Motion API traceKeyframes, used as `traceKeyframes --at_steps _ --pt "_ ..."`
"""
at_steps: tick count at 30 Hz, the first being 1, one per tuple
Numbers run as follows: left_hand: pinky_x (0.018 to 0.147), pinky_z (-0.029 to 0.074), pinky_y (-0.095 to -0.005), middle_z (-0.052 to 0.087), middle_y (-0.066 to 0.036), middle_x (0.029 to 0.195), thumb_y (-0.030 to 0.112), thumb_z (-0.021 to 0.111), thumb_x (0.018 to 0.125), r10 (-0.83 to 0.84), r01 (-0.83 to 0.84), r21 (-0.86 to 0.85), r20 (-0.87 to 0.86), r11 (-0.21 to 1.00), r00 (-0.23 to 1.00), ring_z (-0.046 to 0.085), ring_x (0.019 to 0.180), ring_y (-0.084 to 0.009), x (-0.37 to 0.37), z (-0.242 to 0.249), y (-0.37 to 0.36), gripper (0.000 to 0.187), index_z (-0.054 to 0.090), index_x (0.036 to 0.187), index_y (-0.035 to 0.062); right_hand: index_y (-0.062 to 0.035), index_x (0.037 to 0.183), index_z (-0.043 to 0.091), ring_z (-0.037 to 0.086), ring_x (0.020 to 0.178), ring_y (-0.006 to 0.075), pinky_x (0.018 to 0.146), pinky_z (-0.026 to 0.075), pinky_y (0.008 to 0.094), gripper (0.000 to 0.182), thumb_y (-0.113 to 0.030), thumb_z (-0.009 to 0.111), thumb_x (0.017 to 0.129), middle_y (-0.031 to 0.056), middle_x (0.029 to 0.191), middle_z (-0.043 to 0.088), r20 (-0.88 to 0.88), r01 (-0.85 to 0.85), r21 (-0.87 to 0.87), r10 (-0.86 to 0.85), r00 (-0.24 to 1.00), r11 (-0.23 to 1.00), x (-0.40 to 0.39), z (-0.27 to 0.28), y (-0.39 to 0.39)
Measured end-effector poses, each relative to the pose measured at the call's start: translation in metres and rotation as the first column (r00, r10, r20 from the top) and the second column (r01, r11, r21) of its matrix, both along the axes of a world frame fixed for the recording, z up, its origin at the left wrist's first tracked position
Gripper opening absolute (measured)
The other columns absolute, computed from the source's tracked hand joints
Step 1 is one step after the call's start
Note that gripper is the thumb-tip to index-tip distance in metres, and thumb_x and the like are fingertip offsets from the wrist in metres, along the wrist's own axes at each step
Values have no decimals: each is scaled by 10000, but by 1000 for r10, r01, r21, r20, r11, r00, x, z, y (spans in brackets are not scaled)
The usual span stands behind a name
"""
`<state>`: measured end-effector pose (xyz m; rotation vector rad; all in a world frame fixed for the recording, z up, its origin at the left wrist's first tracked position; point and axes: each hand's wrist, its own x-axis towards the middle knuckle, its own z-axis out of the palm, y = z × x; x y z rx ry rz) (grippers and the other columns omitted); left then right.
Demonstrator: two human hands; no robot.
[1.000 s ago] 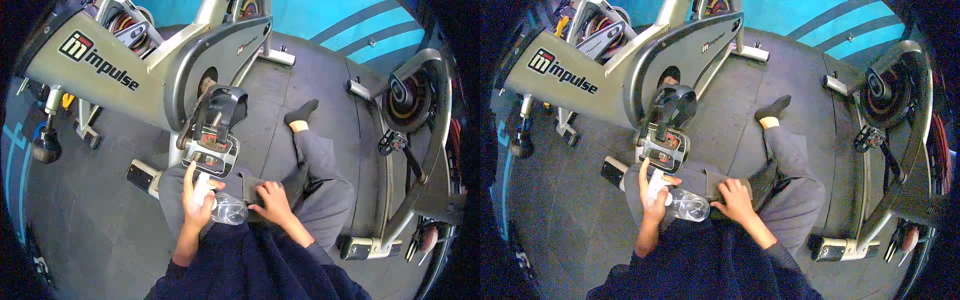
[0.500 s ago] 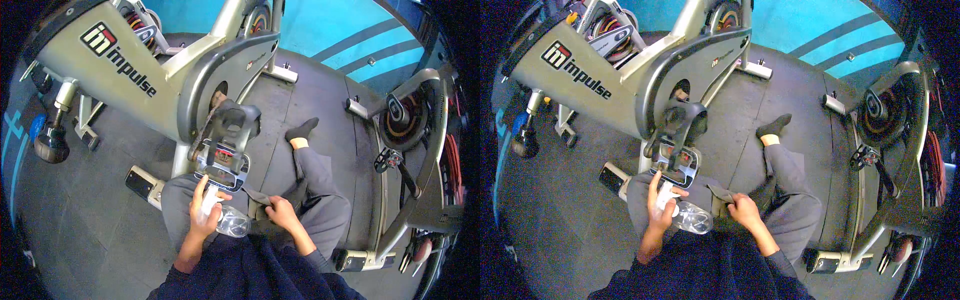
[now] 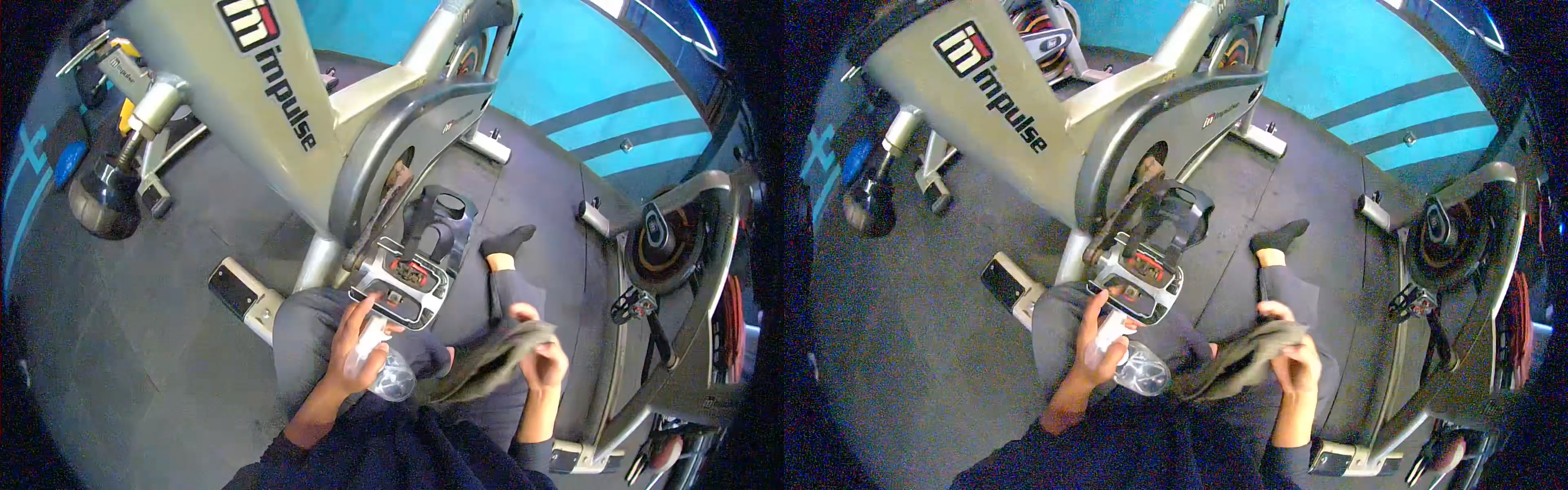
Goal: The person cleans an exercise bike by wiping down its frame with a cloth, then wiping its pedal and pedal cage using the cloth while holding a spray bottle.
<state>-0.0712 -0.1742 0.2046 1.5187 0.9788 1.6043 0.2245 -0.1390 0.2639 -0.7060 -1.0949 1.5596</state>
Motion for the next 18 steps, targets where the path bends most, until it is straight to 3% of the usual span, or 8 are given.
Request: traceKeyframes --at_steps 3,9,10,12,13,14,16,18 --pt "827 497 -352 471 -193 1239 -38 513 736 62 -62 98 3 993 998 628 968 -261 3 8 3 705 281 1402 -17 57 1297 459 188 1411 308 1148 107 520 684 -276 545 705 214 1482 277 -325 116 174 -54 944 978 -4 15 0" --pt "855 494 -353 454 -192 1313 -55 489 744 3 -6 25 126 1000 992 612 1014 -257 10 12 0 698 273 1406 -9 -87 1386 393 404 1295 328 1113 110 618 507 -347 385 951 191 1459 323 -554 -108 332 286 782 937 -17 36 4" --pt "862 494 -354 441 -192 1336 -54 487 745 -2 -1 18 147 1000 989 607 1026 -255 11 11 0 696 272 1405 -9 -89 1405 338 500 1188 335 1031 323 617 530 -393 380 972 198 1395 387 -502 4 265 134 854 964 -25 40 1" --pt "868 493 -354 427 -193 1360 -54 486 747 -9 8 10 171 1000 985 602 1037 -252 11 8 0 694 271 1405 -10 -81 1405 302 545 1115 311 876 501 534 562 -342 493 945 196 1340 422 -351 84 178 -16 936 981 -33 40 1" --pt "877 490 -358 420 -194 1372 -54 486 746 -19 14 26 181 1000 983 597 1047 -255 11 5 1 696 270 1406 -10 -81 1402 286 570 1079 288 769 555 450 632 -256 614 891 192 1319 446 -194 163 164 -130 972 973 -37 38 1" --pt "886 487 -363 412 -196 1384 -54 486 746 -28 20 40 191 999 981 592 1056 -258 10 2 2 697 268 1407 -9 -72 1371 344 586 1046 268 820 526 398 632 -188 675 845 167 1267 502 40 219 224 -234 971 950 -50 46 -3" --pt "894 483 -369 414 -200 1384 -53 487 752 -30 23 39 189 999 981 584 1069 -261 9 -2 2 687 269 1403 -15 -48 1289 461 591 1037 257 856 488 344 475 -137 644 860 130 1193 565 397 232 264 -325 858 936 -62 41 -9" --pt "903 479 -375 415 -203 1384 -51 487 759 -36 30 38 186 999 982 575 1083 -265 8 -4 3 678 269 1400 -20 -9 1106 609 597 1040 285 899 459 363 275 -11 588 833 160 1149 599 713 -113 644 -540 448 757 -70 38 -10"
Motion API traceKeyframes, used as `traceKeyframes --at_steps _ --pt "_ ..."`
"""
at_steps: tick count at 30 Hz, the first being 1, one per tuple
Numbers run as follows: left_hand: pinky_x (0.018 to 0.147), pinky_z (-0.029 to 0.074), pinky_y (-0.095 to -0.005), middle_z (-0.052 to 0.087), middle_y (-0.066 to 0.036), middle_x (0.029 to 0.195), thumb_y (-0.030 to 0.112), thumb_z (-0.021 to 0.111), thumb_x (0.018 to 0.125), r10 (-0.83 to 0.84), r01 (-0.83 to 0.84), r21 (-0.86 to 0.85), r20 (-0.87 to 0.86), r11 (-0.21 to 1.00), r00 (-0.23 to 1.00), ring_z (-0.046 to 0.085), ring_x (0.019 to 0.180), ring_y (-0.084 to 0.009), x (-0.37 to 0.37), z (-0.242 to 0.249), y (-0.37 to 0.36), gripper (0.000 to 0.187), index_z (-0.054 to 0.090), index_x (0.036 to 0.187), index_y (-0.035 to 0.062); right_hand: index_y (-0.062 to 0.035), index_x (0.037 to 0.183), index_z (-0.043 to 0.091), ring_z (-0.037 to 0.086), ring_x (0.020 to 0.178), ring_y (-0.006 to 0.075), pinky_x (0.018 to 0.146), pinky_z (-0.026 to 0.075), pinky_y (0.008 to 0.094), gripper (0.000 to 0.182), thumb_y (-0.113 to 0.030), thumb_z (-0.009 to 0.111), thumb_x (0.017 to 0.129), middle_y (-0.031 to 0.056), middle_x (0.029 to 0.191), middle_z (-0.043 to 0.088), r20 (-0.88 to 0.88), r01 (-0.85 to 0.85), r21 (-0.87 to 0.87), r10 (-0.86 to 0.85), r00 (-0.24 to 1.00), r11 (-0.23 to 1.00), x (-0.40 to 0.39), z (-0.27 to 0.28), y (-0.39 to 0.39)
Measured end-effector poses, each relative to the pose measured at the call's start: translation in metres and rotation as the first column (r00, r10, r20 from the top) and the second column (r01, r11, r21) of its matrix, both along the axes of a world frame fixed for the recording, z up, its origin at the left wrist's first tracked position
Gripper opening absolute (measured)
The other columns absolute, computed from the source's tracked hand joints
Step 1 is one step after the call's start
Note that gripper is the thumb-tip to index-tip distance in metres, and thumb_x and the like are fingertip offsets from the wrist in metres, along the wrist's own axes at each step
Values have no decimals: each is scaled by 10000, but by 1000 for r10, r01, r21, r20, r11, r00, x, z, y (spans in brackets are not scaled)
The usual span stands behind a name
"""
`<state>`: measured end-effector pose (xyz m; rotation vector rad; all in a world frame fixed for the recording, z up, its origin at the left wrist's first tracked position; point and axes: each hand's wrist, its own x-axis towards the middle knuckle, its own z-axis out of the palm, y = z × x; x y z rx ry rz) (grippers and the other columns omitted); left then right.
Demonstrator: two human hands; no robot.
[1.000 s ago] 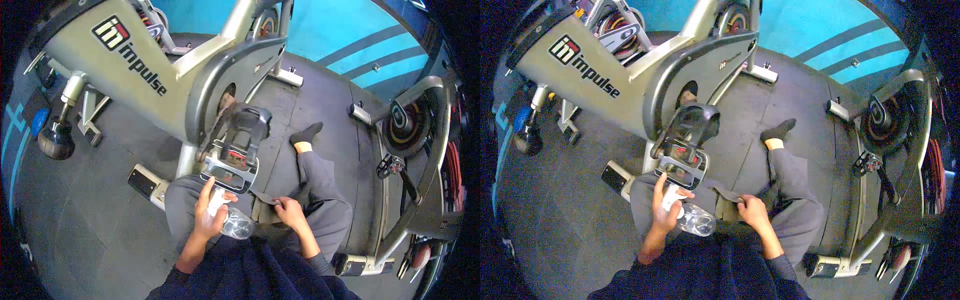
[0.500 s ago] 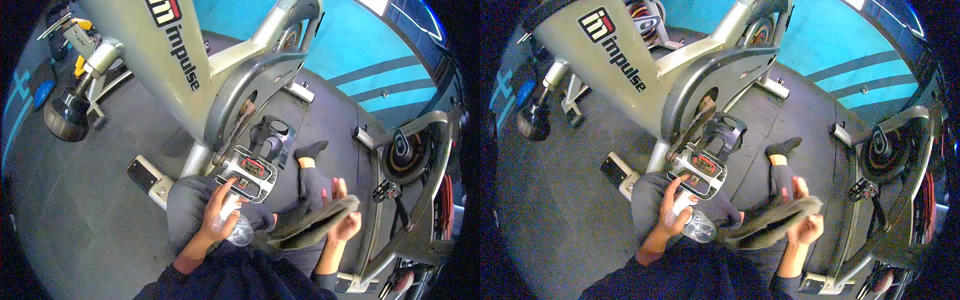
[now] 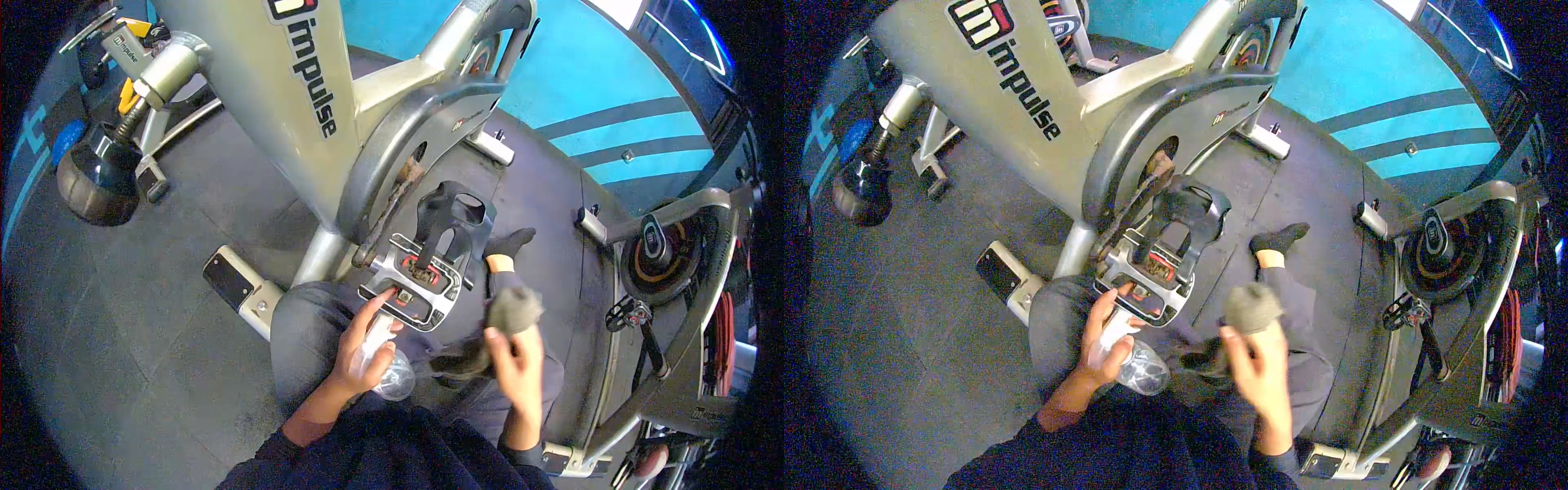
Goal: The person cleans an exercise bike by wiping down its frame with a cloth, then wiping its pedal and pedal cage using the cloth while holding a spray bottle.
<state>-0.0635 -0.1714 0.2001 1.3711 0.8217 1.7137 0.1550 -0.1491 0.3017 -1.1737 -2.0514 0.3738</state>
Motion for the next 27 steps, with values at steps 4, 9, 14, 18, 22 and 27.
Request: traceKeyframes --at_steps 4,9,14,18,22,27 --pt "963 417 -408 406 -210 1375 -21 485 767 -10 10 8 -25 1000 1000 510 1148 -281 -1 -5 -1 677 244 1400 -3 -48 979 629 594 953 371 811 501 398 258 -5 624 725 185 1041 594 171 -159 18 153 973 987 -27 -16 -5" --pt "955 424 -360 461 -217 1339 -30 508 781 48 -48 -2 -26 999 998 537 1121 -253 0 -9 0 629 303 1375 -41 -55 833 604 575 744 331 644 488 406 192 -34 636 644 149 881 553 233 -60 196 13 972 979 -31 -6 9" --pt "916 434 -342 499 -209 1297 -17 516 785 80 -81 -24 -43 996 996 552 1050 -233 1 -8 -2 627 304 1374 -38 -47 688 530 571 705 293 587 473 383 166 -79 668 600 123 858 545 311 -147 211 76 947 967 -35 -6 -2" --pt "901 436 -337 517 -205 1268 -10 521 786 59 -60 -46 -18 997 998 558 1030 -224 3 -5 -3 636 297 1380 -36 -55 689 534 561 684 277 575 463 374 161 -98 666 608 114 843 538 346 -104 257 9 938 961 -35 -1 3" --pt "861 453 -326 548 -174 1214 6 535 789 105 -109 -45 -90 993 990 569 983 -214 0 -8 -4 638 304 1382 -33 -63 687 555 543 653 264 561 455 370 133 -98 661 614 105 837 530 329 -76 309 -31 944 948 -40 1 2" --pt "874 438 -313 547 -166 1222 21 548 792 39 -55 -200 -82 978 996 557 985 -202 1 0 -6 643 307 1386 -32 -79 763 626 525 868 296 626 485 367 188 -110 681 586 123 1000 537 440 -119 173 31 897 978 -36 3 -9"
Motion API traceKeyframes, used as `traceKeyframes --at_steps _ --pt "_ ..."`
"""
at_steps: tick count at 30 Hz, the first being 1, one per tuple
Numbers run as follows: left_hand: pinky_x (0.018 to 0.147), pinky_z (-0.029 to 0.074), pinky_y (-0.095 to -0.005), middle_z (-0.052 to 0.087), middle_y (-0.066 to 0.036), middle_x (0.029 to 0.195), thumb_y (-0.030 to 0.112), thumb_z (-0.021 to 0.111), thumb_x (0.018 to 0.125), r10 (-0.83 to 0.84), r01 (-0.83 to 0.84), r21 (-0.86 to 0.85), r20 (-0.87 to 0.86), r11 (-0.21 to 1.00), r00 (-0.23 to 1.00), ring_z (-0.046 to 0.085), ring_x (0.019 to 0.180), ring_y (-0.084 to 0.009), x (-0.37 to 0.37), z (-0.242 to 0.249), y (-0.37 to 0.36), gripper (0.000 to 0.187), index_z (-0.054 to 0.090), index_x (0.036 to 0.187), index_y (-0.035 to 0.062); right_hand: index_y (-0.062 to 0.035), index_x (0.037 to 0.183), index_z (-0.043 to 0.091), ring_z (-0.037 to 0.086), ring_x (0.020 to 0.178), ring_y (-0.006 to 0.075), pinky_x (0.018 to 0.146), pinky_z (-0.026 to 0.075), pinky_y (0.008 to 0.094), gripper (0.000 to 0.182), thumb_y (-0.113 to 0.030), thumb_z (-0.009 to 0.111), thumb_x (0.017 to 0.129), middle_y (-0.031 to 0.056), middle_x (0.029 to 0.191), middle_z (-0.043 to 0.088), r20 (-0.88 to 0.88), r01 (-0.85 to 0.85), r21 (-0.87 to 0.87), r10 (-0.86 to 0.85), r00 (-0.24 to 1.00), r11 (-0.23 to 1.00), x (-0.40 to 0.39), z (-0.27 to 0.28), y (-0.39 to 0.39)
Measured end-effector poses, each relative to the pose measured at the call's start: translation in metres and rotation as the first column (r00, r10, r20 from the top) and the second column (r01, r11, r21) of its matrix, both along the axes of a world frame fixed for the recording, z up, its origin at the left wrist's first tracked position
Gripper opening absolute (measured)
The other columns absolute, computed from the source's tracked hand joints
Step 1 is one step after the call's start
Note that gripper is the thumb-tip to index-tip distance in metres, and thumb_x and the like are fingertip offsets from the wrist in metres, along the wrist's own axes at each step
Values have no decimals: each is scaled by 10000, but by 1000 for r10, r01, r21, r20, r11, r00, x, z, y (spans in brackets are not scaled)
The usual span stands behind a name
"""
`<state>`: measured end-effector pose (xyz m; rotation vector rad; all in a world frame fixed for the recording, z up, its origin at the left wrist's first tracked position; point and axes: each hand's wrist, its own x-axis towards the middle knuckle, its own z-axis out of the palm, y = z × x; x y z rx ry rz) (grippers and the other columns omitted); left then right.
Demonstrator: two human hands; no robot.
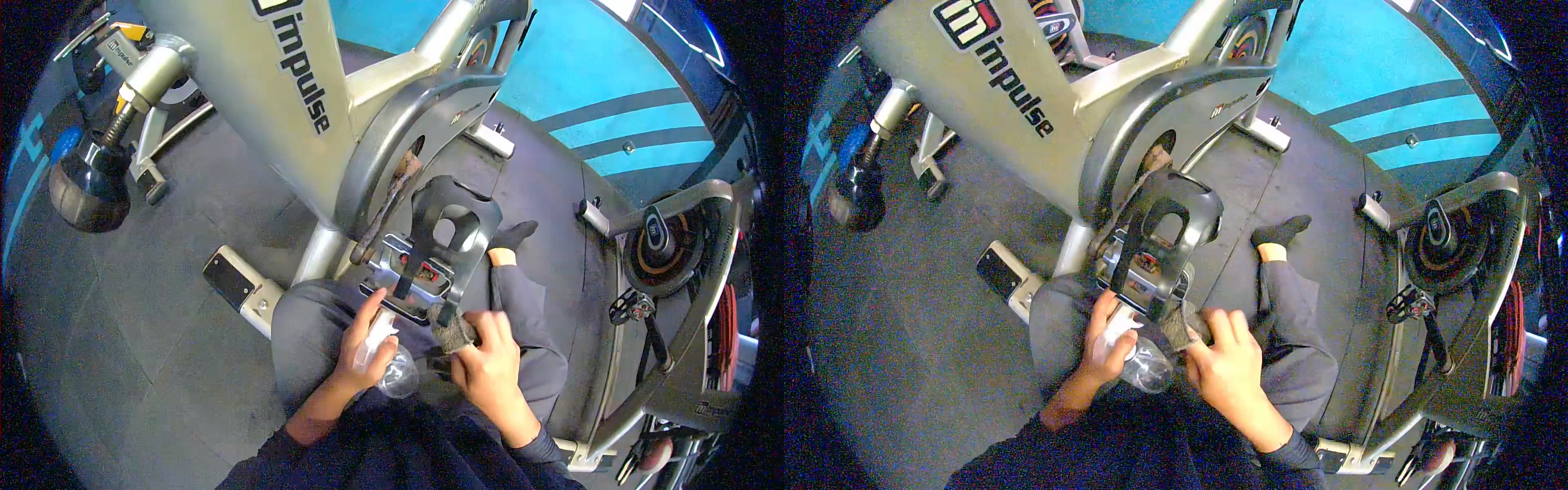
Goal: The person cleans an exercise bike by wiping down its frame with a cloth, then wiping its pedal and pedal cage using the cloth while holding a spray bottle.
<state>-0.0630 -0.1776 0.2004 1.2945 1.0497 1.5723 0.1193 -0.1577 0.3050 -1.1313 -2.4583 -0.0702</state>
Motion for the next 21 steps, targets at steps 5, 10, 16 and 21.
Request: traceKeyframes --at_steps 5,10,16,21 --pt "944 405 -345 489 -191 1317 21 551 789 14 -10 108 -34 994 999 528 1097 -244 2 -9 5 656 299 1392 -37 -108 948 664 463 1001 364 750 491 392 327 -110 676 622 171 1171 465 21 75 38 -76 997 996 -13 10 2" --pt "991 378 -368 466 -214 1346 24 561 780 -12 15 85 -28 996 1000 496 1186 -286 0 -11 2 676 291 1395 -45 -94 973 659 464 1001 367 807 464 404 299 -95 652 674 178 1151 473 -14 110 66 -109 994 992 -29 17 8" --pt "1011 362 -372 448 -237 1359 29 563 772 -26 29 55 -61 998 998 484 1212 -314 -1 -8 1 699 273 1405 -44 -38 878 614 501 937 355 796 462 409 182 -124 647 721 204 1175 484 -167 99 -31 -103 981 995 -24 12 9" --pt "984 395 -368 474 -218 1329 11 550 771 57 -26 217 -138 976 989 532 1129 -292 0 -10 5 689 283 1403 -44 11 907 537 542 831 384 737 458 417 251 -184 665 814 214 988 541 -339 30 -252 -117 933 967 -30 -10 19"
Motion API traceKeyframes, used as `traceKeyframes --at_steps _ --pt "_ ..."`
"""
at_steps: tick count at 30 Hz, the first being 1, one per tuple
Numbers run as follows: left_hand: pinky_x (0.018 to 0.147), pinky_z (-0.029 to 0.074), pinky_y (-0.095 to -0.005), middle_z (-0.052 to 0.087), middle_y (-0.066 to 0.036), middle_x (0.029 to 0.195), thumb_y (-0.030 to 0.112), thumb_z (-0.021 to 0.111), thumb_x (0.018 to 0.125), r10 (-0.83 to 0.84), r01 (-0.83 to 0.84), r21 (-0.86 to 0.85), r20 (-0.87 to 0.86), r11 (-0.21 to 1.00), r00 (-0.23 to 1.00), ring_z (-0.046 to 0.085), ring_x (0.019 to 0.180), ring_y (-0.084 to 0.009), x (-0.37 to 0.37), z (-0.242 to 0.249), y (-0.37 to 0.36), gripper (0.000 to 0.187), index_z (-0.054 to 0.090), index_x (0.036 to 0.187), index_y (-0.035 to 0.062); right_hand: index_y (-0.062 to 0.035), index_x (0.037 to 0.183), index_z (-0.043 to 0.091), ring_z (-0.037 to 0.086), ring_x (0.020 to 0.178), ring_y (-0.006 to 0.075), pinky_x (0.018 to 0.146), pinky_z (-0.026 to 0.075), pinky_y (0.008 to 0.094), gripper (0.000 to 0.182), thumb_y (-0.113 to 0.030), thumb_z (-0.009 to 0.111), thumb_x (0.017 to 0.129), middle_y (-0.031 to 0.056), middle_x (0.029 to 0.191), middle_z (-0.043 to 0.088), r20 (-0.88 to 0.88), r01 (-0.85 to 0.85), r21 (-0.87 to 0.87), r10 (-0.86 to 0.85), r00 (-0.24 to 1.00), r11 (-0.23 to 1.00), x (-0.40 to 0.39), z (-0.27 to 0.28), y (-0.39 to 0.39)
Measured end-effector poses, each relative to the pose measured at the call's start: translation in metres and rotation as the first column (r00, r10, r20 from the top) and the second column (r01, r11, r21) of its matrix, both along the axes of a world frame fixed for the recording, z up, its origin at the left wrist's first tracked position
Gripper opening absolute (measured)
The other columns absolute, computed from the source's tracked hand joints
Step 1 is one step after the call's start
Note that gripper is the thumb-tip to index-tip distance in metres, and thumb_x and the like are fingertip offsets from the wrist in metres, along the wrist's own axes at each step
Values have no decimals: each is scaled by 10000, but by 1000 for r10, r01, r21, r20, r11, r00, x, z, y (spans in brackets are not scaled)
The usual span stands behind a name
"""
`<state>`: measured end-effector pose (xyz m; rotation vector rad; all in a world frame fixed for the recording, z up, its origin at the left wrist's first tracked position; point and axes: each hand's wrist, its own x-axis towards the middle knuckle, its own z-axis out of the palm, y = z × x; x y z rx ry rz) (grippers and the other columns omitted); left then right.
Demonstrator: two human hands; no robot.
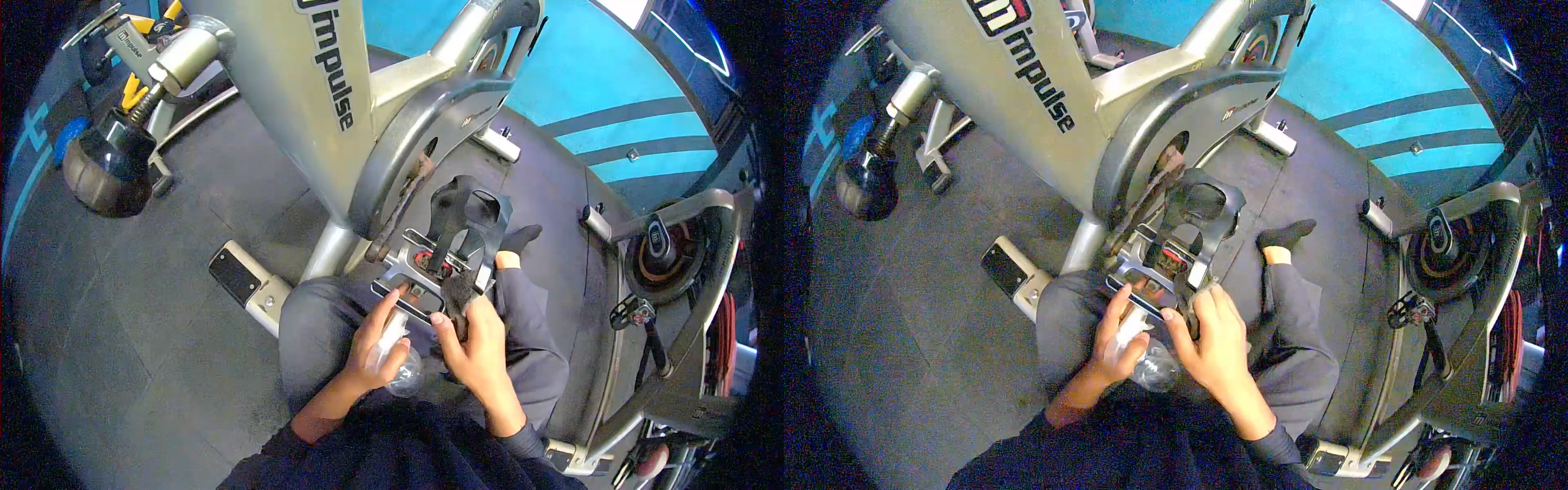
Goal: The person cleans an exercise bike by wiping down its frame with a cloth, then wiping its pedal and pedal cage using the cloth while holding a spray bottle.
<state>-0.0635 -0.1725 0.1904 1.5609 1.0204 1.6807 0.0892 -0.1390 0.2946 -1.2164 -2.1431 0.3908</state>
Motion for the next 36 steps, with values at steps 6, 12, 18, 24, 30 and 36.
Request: traceKeyframes --at_steps 6,12,18,24,30,36 --pt "760 519 -332 432 -198 1288 20 519 796 -58 100 -106 346 989 936 613 951 -257 6 16 -14 801 74 1461 -19 18 986 547 555 841 396 724 470 401 248 -78 657 786 196 937 519 -195 -47 110 68 978 993 -8 -3 3" --pt "497 524 -261 416 -198 1134 82 519 767 15 4 -62 299 998 954 632 701 -250 -12 72 -32 915 -67 1468 39 -10 1025 558 566 864 388 728 483 407 281 -27 650 760 181 1005 520 -170 -53 140 77 982 989 -4 -12 4" --pt "634 534 -325 441 -174 1133 64 525 748 -36 19 -123 -143 992 989 663 776 -271 -42 125 -27 883 21 1472 20 -27 1011 573 573 888 375 734 485 407 267 -52 674 765 161 1003 524 -170 -104 174 134 976 979 0 -6 7" --pt "787 505 -321 599 -120 930 9 665 771 38 -42 -189 -26 981 999 661 909 -217 -35 108 -32 596 351 1277 -24 -40 1037 580 569 924 374 751 482 402 305 -61 690 754 158 1028 515 -204 -148 102 166 965 984 5 -3 9" --pt "860 495 -405 640 -133 937 140 761 735 -98 -38 -268 -476 963 874 645 986 -284 -50 110 -39 647 422 1246 -67 -15 1115 554 541 1050 406 872 452 394 382 -110 704 777 201 1133 534 -304 -179 -23 164 939 984 7 -5 13" --pt "745 528 -276 600 -106 1085 -35 632 781 -61 80 -443 57 893 997 671 855 -182 -42 119 -51 430 519 1196 -50 9 1185 524 476 1208 377 996 379 373 444 -127 699 799 220 1295 490 -433 -232 -145 149 889 962 7 -4 14"
